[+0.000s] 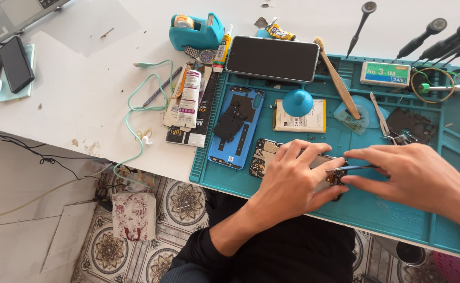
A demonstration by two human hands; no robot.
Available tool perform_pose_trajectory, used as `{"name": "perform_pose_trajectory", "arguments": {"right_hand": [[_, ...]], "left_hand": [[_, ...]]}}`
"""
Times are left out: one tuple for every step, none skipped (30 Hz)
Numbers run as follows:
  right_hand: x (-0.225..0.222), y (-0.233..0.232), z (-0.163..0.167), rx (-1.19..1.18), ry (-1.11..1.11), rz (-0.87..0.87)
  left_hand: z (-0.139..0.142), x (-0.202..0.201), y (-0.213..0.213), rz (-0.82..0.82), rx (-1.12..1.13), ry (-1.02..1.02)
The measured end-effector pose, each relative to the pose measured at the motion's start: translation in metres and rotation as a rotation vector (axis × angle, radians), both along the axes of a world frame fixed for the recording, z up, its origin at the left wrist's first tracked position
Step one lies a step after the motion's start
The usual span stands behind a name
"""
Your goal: The person works at a repair bench on a disassembled smartphone, using a screwdriver to remove components from the phone body. They then peel the adhesive from a battery pack and press a blue suction tool against the battery, working it to lift it out of the phone frame.
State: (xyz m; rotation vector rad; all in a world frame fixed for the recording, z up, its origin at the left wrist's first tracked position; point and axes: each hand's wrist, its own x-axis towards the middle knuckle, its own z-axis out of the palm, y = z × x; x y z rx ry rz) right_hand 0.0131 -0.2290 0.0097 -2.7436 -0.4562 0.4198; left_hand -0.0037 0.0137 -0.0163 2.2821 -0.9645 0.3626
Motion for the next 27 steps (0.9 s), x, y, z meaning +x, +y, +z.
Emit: {"name": "perform_pose_trajectory", "arguments": {"right_hand": [[0.001, 0.003, 0.0, -0.073, 0.044, -0.004], [0.0, 0.005, 0.002, -0.144, 0.092, -0.018], [0.0, 0.005, 0.002, -0.129, 0.087, -0.02], [0.0, 0.005, 0.003, -0.111, 0.08, -0.021], [0.0, 0.005, 0.004, -0.095, 0.074, -0.021], [0.0, 0.005, 0.004, -0.099, 0.071, -0.023], [-0.001, 0.005, 0.003, -0.103, 0.063, -0.025], [0.0, 0.005, 0.002, -0.107, 0.058, -0.025], [-0.001, 0.004, 0.001, -0.084, 0.042, -0.016], [-0.001, 0.004, 0.001, -0.061, 0.027, -0.006], [-0.001, 0.004, 0.0, -0.038, 0.01, 0.007], [-0.001, 0.004, -0.001, -0.04, 0.029, -0.01], [-0.001, 0.004, -0.001, -0.042, 0.051, -0.029], [0.0, 0.005, 0.0, -0.044, 0.072, -0.048], [0.0, 0.005, 0.001, -0.016, 0.05, -0.029], [0.0, 0.005, 0.002, 0.012, 0.031, -0.014], [0.0, 0.005, 0.004, 0.038, 0.012, -0.002], [0.001, 0.004, 0.006, 0.054, 0.006, 0.015], [0.002, 0.004, 0.009, 0.069, 0.001, 0.03], [0.001, 0.004, 0.011, 0.084, -0.002, 0.044], [0.001, 0.004, 0.013, 0.078, -0.016, 0.048], [0.0, 0.006, 0.015, 0.072, -0.029, 0.055], [-0.001, 0.008, 0.015, 0.068, -0.044, 0.066], [-0.003, 0.01, 0.016, -0.013, 0.0, 0.039], [-0.001, 0.015, 0.013, -0.095, 0.045, 0.012], [-0.005, 0.016, 0.015, -0.172, 0.086, -0.016], [-0.005, 0.017, 0.014, -0.092, 0.019, 0.0]], "left_hand": [[0.0, 0.001, 0.001, 0.0, 0.004, 0.0], [0.0, 0.001, 0.002, -0.01, 0.008, 0.005], [-0.001, 0.001, 0.002, -0.011, 0.0, 0.008], [-0.001, 0.001, 0.001, -0.011, -0.005, 0.008], [-0.001, 0.001, 0.001, -0.01, -0.013, 0.01], [-0.001, 0.001, 0.001, -0.009, -0.011, 0.013], [-0.002, 0.001, 0.0, -0.008, -0.01, 0.011], [-0.002, 0.001, 0.0, -0.006, -0.008, 0.012], [-0.002, 0.001, 0.0, -0.005, -0.008, 0.013], [-0.002, 0.001, 0.0, -0.005, -0.008, 0.014], [-0.002, 0.001, 0.0, 0.0, -0.009, 0.013], [-0.001, 0.001, 0.001, 0.002, -0.012, 0.013], [-0.001, 0.001, 0.001, 0.003, -0.015, 0.015], [0.0, 0.001, 0.001, 0.003, -0.019, 0.017], [0.002, 0.001, 0.001, 0.0, -0.013, 0.017], [0.003, 0.001, 0.002, -0.006, -0.007, 0.019], [0.004, 0.002, 0.002, -0.016, -0.004, 0.023], [0.005, 0.002, 0.003, -0.02, -0.005, 0.037], [0.006, 0.002, 0.003, -0.025, -0.006, 0.052], [0.006, 0.001, 0.003, -0.03, -0.008, 0.069], [0.007, 0.001, 0.002, -0.036, -0.015, 0.073], [0.007, 0.001, 0.001, -0.04, -0.021, 0.076], [0.007, 0.001, 0.001, -0.04, -0.025, 0.078], [0.007, 0.001, -0.002, -0.047, -0.031, 0.085], [0.004, 0.006, 0.0, -0.054, -0.039, 0.091], [0.006, 0.004, 0.0, -0.062, -0.043, 0.095], [0.005, 0.004, 0.0, -0.058, -0.044, 0.099]]}}
